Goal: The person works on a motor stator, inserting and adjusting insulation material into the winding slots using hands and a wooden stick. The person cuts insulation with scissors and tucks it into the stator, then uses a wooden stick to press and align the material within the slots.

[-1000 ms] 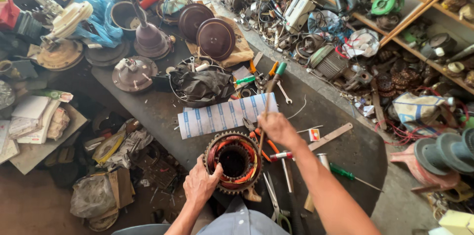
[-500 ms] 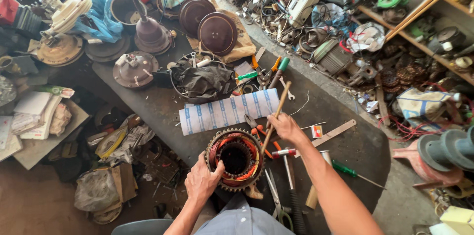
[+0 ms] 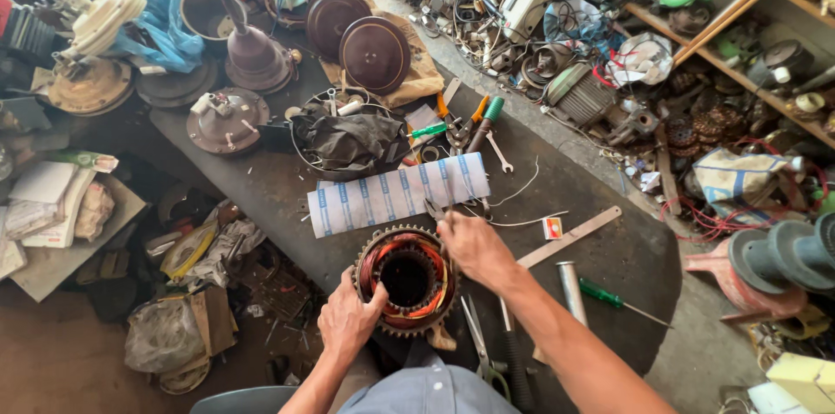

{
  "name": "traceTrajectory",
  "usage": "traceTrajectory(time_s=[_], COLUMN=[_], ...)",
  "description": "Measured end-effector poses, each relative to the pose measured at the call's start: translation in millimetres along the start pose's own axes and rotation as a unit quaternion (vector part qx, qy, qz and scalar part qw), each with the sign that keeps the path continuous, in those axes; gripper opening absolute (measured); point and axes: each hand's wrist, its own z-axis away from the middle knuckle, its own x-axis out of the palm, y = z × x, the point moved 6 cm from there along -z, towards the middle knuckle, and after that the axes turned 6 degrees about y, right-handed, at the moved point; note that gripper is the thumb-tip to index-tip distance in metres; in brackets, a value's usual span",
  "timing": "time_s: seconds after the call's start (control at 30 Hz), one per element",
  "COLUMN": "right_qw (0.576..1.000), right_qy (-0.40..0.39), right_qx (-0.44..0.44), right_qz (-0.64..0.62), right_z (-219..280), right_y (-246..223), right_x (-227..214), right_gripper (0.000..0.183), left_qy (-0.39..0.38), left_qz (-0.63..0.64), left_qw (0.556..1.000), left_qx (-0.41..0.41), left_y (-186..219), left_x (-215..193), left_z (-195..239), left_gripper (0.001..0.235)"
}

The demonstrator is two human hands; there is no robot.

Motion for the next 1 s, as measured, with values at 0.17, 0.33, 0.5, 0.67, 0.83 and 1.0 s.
traceTrajectory(time_s=[0.17,0.33,0.5,0.67,0.83,1.0], right_qw=[0.975,0.982,0.992,0.970,0.980,0.995], right_qy=[0.021,0.037,0.111,0.069,0.108,0.096], right_qx=[0.185,0.170,0.025,0.126,0.123,0.000], right_qz=[-0.123,-0.077,-0.050,-0.197,-0.115,-0.038], right_z=[37,58,51,60,81,71], right_y=[-1,-29,-56,-29,-42,-68], right_x=[-27,-15,-16,-28,-23,-13], right_gripper=[0.034,0.034,0.024,0.028,0.025,0.021], left_qy=[-0.017,-0.017,0.008,-0.011,-0.010,-0.006], left_qz=[0.008,0.000,-0.004,0.000,0.011,0.017], left_qw=[1.000,1.000,1.000,1.000,1.000,1.000], left_qx=[-0.015,-0.013,-0.001,-0.004,-0.009,-0.013], left_y=[3,0,-2,1,-3,-1], left_x=[-1,0,1,2,0,2], left_z=[-3,-3,-2,-2,-1,-5], left_gripper=[0.077,0.079,0.077,0.080,0.079,0.080])
